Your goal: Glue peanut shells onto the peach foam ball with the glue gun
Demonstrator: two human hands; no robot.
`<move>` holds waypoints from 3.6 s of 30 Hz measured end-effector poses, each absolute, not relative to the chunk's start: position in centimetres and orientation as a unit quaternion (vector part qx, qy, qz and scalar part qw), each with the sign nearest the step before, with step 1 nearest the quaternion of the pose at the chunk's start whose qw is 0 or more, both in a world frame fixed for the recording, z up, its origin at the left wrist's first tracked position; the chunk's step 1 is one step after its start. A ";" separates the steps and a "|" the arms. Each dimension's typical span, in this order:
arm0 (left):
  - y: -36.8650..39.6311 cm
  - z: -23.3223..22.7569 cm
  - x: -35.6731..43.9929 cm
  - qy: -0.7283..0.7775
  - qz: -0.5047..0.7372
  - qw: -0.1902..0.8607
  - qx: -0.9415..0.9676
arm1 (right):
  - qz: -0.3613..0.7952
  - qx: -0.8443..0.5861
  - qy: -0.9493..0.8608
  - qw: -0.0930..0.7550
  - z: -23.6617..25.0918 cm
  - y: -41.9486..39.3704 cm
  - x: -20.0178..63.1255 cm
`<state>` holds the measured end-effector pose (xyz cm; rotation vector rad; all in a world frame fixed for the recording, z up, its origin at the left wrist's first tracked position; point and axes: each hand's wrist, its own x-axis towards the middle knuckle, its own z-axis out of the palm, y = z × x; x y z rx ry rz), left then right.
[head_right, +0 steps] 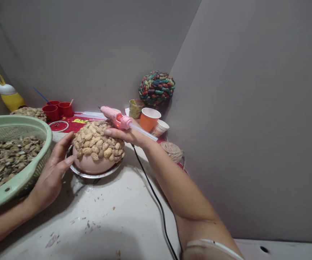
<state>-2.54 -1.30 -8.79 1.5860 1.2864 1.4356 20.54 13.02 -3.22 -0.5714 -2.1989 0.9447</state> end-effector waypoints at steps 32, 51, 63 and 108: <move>-0.4 -9.5 -2.2 0.495 0.539 0.296 0.614 | 0.360 -0.211 -0.840 0.347 -3.5 13.1 20.6; -0.6 -9.6 -2.4 0.529 0.495 0.245 0.644 | 0.401 -0.203 -0.820 0.353 -3.5 12.6 20.4; -6.0 -10.8 -3.6 0.461 0.487 0.058 0.740 | 0.388 -0.195 -0.830 0.349 -3.7 13.3 20.6; -0.7 -9.4 -2.0 0.497 0.545 0.245 0.629 | 0.374 -0.211 -0.833 0.349 -3.7 13.2 20.6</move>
